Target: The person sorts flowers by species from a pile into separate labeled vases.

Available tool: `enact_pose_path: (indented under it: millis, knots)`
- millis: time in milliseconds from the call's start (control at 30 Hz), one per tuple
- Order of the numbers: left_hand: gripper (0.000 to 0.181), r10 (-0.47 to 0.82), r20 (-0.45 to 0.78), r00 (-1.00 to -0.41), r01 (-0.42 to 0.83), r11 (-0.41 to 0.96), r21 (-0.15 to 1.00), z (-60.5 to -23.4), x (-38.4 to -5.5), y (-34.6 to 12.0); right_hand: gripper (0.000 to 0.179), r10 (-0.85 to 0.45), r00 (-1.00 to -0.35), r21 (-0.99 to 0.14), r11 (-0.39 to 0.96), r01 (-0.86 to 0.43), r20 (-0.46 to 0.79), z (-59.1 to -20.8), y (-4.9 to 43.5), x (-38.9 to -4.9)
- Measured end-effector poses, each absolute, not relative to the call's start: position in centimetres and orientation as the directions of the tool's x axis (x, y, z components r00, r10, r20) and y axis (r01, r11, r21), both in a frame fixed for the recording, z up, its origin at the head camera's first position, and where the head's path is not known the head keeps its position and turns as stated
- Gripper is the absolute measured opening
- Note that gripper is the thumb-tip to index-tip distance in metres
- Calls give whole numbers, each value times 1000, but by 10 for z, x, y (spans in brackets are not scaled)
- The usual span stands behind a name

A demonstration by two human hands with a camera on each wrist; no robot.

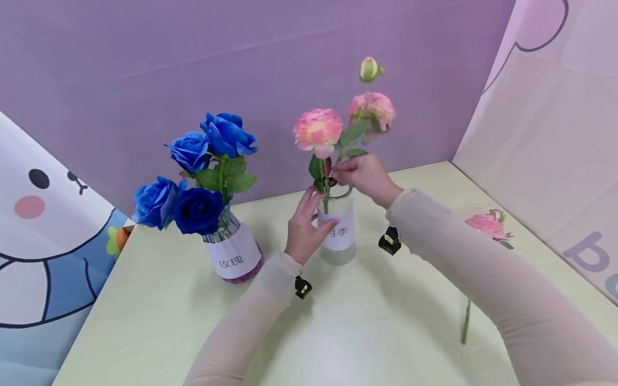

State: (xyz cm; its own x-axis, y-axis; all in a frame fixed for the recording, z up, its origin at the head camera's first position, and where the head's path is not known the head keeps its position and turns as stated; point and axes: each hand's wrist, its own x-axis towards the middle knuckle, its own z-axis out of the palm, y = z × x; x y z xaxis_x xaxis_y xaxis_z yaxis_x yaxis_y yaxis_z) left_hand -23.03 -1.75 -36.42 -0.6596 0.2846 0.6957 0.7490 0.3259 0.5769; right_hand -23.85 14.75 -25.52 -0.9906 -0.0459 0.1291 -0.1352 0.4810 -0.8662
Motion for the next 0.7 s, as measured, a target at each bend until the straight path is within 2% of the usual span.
enact_pose_path:
  millis: [233, 467, 700]
  knots:
    - [58, 283, 705, -651, 756, 326, 567, -364, -231, -17, 26, 61, -982, -947, 283, -154, 178, -258, 144, -237]
    - [57, 284, 689, -667, 741, 346, 575, -363, -230, -17, 26, 168, -974, -944, 316, -93, 152, -261, 148, -241]
    - [54, 278, 679, -680, 729, 355, 585, -364, -229, -18, 27, 156, -984, -961, 272, -46, 91, -263, 156, -241]
